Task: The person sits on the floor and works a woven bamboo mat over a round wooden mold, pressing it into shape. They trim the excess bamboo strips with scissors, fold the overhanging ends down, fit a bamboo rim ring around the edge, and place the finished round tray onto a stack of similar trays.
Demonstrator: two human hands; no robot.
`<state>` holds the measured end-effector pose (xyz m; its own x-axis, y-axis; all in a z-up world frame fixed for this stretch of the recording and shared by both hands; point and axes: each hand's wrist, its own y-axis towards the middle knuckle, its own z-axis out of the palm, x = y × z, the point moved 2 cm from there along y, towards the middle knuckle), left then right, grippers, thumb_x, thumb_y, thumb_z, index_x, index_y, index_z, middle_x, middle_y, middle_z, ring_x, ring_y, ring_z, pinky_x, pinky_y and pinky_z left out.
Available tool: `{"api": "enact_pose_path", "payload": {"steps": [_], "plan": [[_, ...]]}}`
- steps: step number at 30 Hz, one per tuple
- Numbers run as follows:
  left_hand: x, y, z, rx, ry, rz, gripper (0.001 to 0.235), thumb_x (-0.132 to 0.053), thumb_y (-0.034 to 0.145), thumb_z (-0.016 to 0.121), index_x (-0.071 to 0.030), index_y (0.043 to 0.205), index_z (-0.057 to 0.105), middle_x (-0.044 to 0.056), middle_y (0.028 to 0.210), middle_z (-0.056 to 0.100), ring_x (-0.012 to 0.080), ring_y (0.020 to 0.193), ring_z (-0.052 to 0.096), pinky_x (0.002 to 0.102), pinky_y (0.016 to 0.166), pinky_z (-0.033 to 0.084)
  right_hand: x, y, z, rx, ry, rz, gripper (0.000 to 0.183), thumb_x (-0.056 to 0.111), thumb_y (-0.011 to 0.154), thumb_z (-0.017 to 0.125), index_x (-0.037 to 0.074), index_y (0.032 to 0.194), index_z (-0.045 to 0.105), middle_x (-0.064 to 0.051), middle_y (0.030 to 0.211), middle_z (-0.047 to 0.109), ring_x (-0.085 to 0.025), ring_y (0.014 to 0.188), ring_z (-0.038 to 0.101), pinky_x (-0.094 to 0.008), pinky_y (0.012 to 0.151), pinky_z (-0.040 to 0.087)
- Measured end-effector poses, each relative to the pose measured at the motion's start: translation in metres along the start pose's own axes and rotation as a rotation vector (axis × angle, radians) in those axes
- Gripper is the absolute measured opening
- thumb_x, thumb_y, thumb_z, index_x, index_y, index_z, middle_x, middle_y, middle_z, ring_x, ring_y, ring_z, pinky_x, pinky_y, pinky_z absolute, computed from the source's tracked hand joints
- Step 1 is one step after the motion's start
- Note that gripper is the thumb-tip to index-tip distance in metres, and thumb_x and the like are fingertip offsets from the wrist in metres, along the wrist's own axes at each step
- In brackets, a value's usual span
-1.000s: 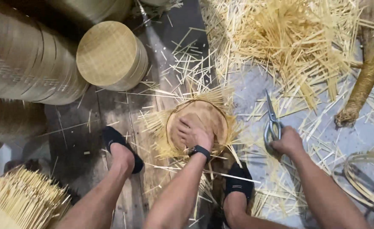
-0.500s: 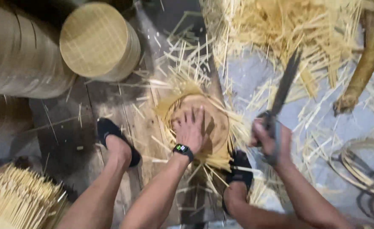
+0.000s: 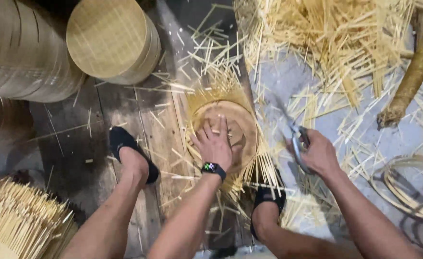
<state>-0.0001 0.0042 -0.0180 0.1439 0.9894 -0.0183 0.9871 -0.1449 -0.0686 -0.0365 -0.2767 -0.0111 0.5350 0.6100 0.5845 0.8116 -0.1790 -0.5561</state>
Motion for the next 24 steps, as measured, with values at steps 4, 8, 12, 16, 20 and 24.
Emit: {"api": "enact_pose_path", "payload": {"steps": [4, 8, 12, 16, 20, 24], "plan": [[-0.007, 0.024, -0.014, 0.188, -0.262, -0.132, 0.102, -0.049, 0.072, 0.083, -0.018, 0.155, 0.034, 0.028, 0.133, 0.045, 0.0451, 0.126, 0.038, 0.071, 0.110, 0.015, 0.001, 0.041, 0.012, -0.138, -0.450, -0.432, 0.084, 0.067, 0.067, 0.079, -0.005, 0.110, 0.070, -0.027, 0.102, 0.068, -0.047, 0.095, 0.066, -0.059, 0.079, 0.053], [-0.003, 0.014, -0.003, 0.235, -0.212, -0.101, 0.098, -0.045, 0.073, 0.082, -0.017, 0.155, 0.037, 0.026, 0.131, 0.047, 0.0428, 0.125, 0.040, 0.070, 0.109, 0.018, 0.029, 0.044, 0.029, -0.260, -0.508, -0.543, 0.069, 0.059, 0.078, 0.073, -0.004, 0.106, 0.071, -0.026, 0.098, 0.068, -0.044, 0.088, 0.067, -0.051, 0.074, 0.056], [-0.005, 0.026, -0.013, 0.264, -0.220, -0.043, 0.098, -0.045, 0.071, 0.083, -0.017, 0.153, 0.038, 0.023, 0.130, 0.047, 0.0414, 0.125, 0.040, 0.071, 0.107, 0.020, 0.010, 0.053, 0.018, -0.085, -0.645, -0.213, 0.055, 0.055, 0.077, 0.073, 0.003, 0.095, 0.070, -0.018, 0.093, 0.068, -0.036, 0.088, 0.069, -0.050, 0.077, 0.057], [-0.008, 0.019, -0.015, 0.285, -0.215, 0.037, 0.094, -0.044, 0.071, 0.084, -0.018, 0.151, 0.042, 0.020, 0.128, 0.049, 0.0402, 0.125, 0.042, 0.074, 0.108, 0.020, -0.012, 0.058, 0.024, -0.263, -0.613, -0.404, 0.048, 0.052, 0.086, 0.072, 0.005, 0.095, 0.069, -0.016, 0.092, 0.069, -0.034, 0.087, 0.069, -0.050, 0.074, 0.056], [-0.003, 0.020, -0.010, 0.279, -0.225, 0.055, 0.096, -0.047, 0.070, 0.085, -0.017, 0.151, 0.042, 0.021, 0.129, 0.049, 0.0409, 0.126, 0.042, 0.074, 0.107, 0.022, 0.020, 0.061, 0.025, -0.385, -0.751, -0.504, 0.060, 0.059, 0.076, 0.074, 0.001, 0.086, 0.067, -0.018, 0.084, 0.067, -0.034, 0.083, 0.068, -0.045, 0.078, 0.057], [-0.002, 0.021, -0.013, 0.283, -0.190, 0.138, 0.100, -0.048, 0.067, 0.087, -0.020, 0.152, 0.043, 0.020, 0.130, 0.050, 0.0396, 0.127, 0.043, 0.072, 0.110, 0.021, 0.003, 0.071, 0.009, -0.100, -0.619, -0.314, 0.045, 0.053, 0.080, 0.069, 0.009, 0.090, 0.071, -0.015, 0.089, 0.070, -0.035, 0.082, 0.070, -0.048, 0.075, 0.056]]}}
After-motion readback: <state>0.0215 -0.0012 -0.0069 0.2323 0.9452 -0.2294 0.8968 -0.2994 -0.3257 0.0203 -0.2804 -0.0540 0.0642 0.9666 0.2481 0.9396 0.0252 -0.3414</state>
